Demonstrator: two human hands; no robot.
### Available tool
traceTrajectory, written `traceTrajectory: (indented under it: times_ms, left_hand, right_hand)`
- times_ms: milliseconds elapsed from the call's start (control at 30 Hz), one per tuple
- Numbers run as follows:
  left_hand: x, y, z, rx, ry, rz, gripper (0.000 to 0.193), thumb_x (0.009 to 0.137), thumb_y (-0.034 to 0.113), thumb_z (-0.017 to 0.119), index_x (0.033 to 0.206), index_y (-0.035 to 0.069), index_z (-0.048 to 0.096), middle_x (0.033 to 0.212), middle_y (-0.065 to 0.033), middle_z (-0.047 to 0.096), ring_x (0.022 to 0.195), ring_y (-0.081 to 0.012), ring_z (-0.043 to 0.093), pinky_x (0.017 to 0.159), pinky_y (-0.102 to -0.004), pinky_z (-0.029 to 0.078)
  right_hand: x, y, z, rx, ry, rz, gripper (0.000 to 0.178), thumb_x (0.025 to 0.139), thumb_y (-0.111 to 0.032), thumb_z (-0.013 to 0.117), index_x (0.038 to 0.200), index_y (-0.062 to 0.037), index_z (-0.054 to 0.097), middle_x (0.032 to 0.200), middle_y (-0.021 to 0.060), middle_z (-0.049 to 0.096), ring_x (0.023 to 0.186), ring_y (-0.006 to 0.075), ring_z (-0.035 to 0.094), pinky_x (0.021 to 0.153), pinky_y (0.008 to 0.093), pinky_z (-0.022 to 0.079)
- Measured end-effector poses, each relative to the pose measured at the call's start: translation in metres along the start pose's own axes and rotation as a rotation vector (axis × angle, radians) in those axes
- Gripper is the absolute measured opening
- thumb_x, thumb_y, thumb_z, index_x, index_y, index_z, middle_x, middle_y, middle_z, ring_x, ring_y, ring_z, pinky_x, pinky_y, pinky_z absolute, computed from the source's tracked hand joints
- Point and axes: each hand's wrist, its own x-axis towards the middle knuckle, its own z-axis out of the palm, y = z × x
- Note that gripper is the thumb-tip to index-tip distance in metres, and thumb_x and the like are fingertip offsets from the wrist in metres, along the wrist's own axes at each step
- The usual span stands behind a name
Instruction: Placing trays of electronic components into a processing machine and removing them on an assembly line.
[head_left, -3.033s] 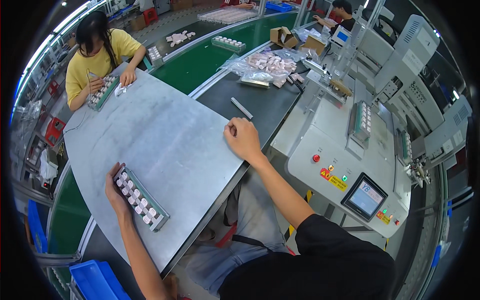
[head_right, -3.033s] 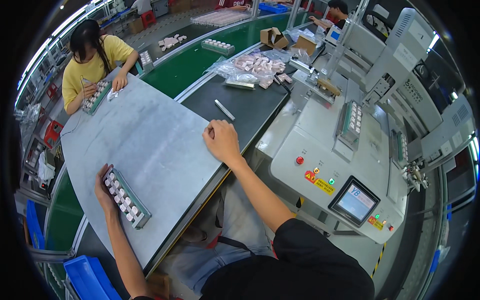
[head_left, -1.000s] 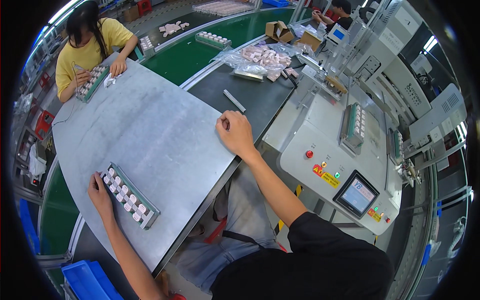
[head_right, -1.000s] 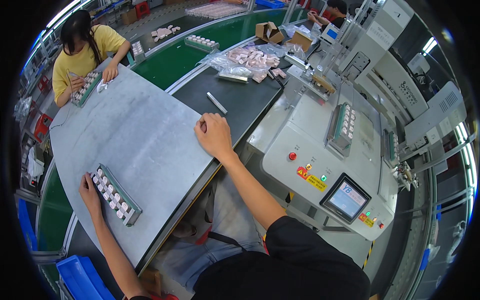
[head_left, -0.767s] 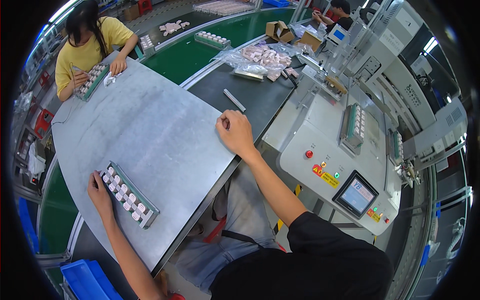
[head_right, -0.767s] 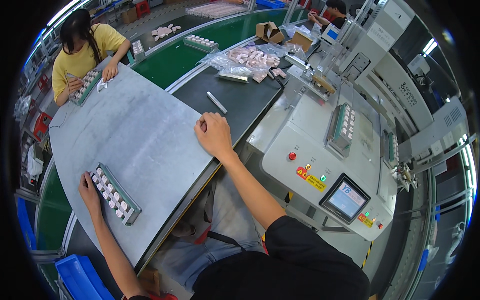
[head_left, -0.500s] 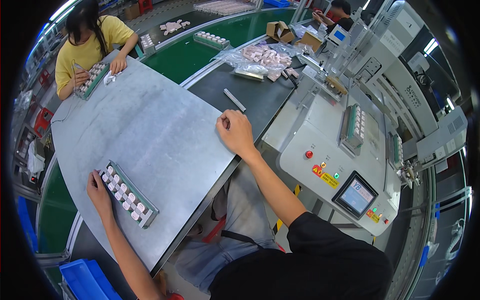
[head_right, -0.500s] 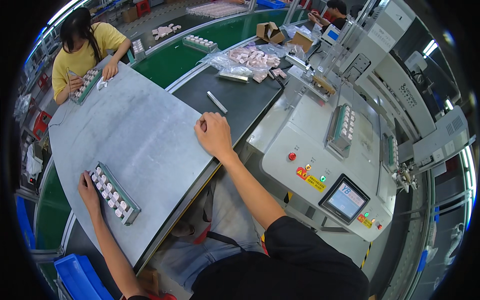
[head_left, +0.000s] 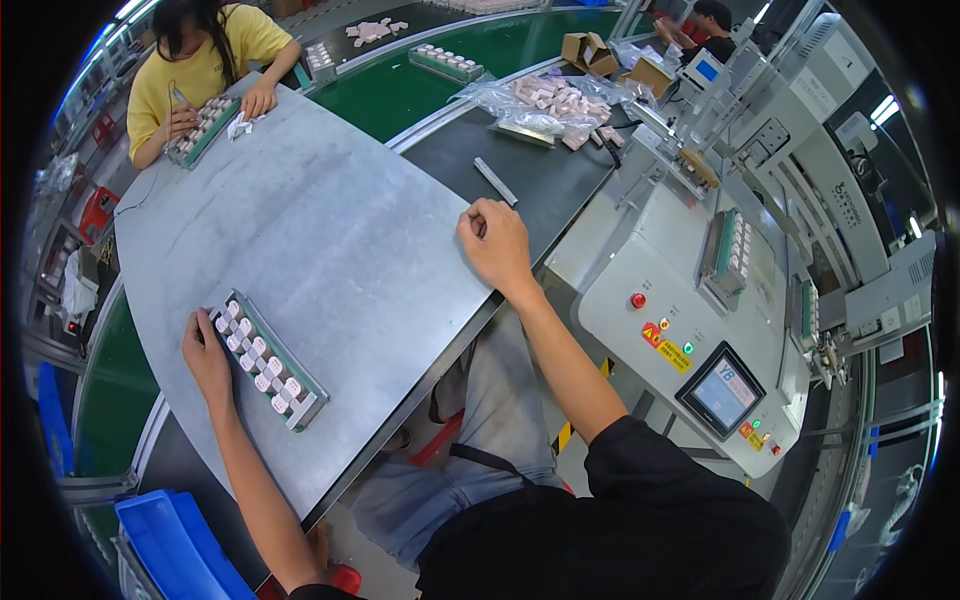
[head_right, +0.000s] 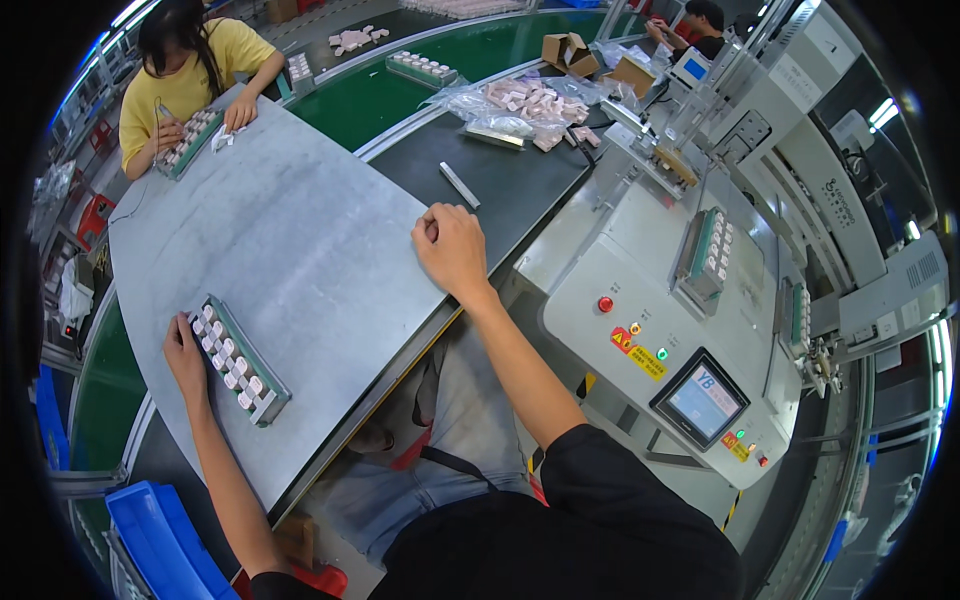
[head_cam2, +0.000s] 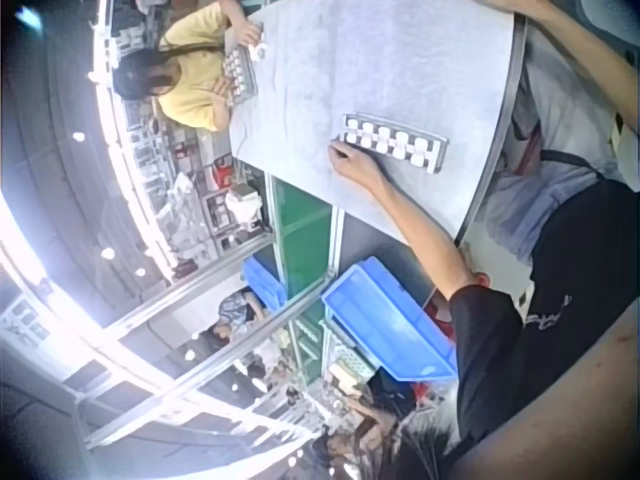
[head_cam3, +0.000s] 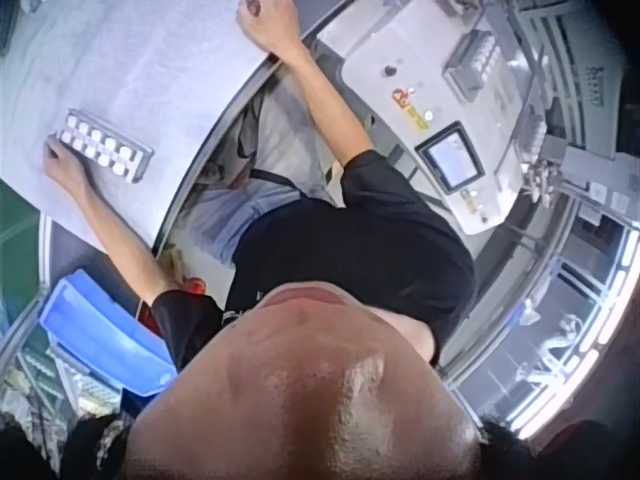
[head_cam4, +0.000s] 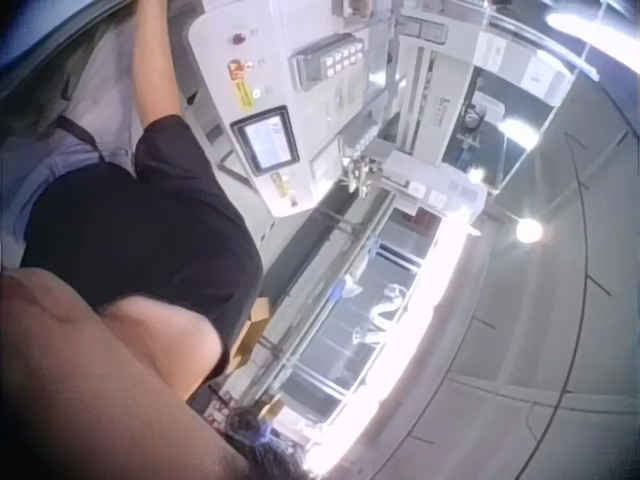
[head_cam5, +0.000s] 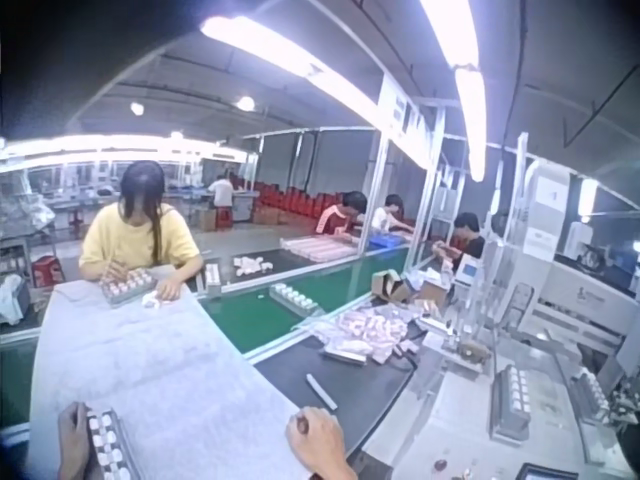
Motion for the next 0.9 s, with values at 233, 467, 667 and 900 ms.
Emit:
traceTrajectory:
  times_ms: [233,467,667,900]
  left_hand:
    - [0.000,0.003,0.000,0.018,0.015,0.018,0.037,0.105,0.027,0.048,0.102,-0.007,0.063,0.084,-0.0117,0.065,0.078,-0.0148,0.053,0.075,-0.0305,0.045]
    - [-0.001,0.002,0.001,0.032,0.035,0.017,0.034,0.105,0.025,0.048,0.101,-0.005,0.064,0.085,-0.0140,0.065,0.079,-0.0175,0.058,0.075,-0.0328,0.047]
    - [-0.004,0.010,-0.001,0.037,0.062,-0.003,0.033,0.104,0.024,0.050,0.101,-0.004,0.066,0.087,-0.0170,0.067,0.080,-0.0213,0.061,0.075,-0.0345,0.047]
    - [-0.004,0.010,-0.001,0.046,0.055,-0.043,0.033,0.103,0.026,0.049,0.103,-0.002,0.067,0.093,-0.0200,0.066,0.084,-0.0287,0.062,0.077,-0.0376,0.047]
  right_hand:
    - [0.001,0.000,0.002,0.022,-0.011,0.000,0.013,0.084,-0.014,0.064,0.076,-0.0050,0.060,0.070,0.0087,0.060,0.074,0.0288,0.057,0.072,0.0415,0.044]
    - [0.001,0.005,0.006,-0.001,0.027,-0.066,0.015,0.084,-0.015,0.065,0.077,-0.0031,0.061,0.072,0.0107,0.061,0.069,0.0283,0.058,0.066,0.0400,0.045]
    - [0.001,0.001,0.005,0.030,0.000,-0.025,0.015,0.085,-0.015,0.064,0.076,-0.0027,0.061,0.070,0.0116,0.060,0.070,0.0304,0.058,0.064,0.0427,0.044]
    - [0.000,-0.002,0.003,0.028,-0.015,0.031,0.016,0.087,-0.017,0.064,0.078,-0.0035,0.062,0.071,0.0101,0.060,0.070,0.0278,0.058,0.066,0.0411,0.045]
